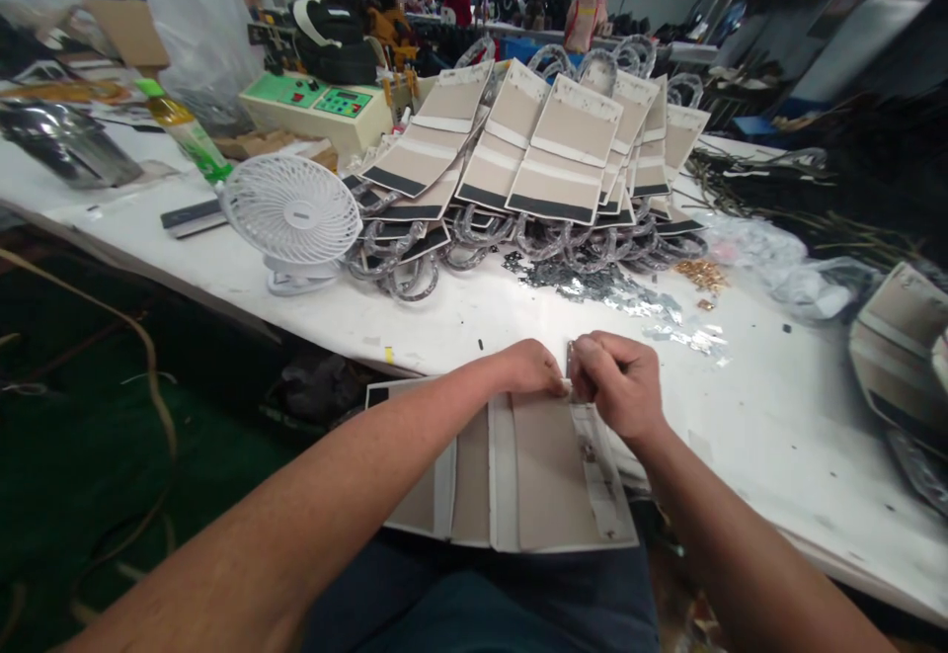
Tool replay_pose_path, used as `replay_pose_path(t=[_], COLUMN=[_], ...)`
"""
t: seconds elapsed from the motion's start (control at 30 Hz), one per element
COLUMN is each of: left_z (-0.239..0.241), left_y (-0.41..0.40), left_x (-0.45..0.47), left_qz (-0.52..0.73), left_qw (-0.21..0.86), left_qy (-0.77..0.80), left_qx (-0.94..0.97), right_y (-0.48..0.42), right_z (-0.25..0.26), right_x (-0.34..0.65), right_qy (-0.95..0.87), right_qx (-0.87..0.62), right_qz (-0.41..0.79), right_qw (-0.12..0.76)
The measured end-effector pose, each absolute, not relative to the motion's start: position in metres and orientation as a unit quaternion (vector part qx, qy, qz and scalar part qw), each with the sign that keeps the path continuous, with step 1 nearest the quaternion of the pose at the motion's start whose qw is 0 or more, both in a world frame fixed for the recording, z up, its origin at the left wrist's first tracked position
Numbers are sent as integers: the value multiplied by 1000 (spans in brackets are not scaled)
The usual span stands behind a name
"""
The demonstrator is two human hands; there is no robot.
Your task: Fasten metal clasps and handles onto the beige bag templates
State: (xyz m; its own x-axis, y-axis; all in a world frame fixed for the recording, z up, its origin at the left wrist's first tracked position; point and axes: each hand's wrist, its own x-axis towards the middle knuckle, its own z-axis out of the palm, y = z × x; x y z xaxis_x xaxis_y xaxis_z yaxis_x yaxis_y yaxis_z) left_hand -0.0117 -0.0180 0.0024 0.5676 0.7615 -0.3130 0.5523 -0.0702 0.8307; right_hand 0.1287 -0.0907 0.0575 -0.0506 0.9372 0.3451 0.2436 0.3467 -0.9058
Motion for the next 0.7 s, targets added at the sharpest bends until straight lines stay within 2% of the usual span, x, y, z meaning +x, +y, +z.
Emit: replay_pose_path(t=[0.1, 0.23, 0.4, 0.57, 0.7], left_z=[3, 2, 4, 2, 2], left_y=[-19, -17, -18, -18, -18], left_x=[-15, -14, -12, -13, -13], left_qz=[68, 55, 48, 46, 48], left_qw=[525, 531, 527, 529, 520], left_qy=[438, 439, 447, 445, 451], left_qx=[727, 722, 721, 721, 724], right_y=[-91, -97, -96, -96, -98], right_z=[63, 69, 60, 62, 58], right_x=[137, 137, 135, 139, 141], right_qy=[-555, -518, -525, -496, -520], right_qx=[-443, -400, -446, -391, -445], right_qz=[384, 362, 374, 357, 365], right_qw=[591, 664, 621, 688, 631])
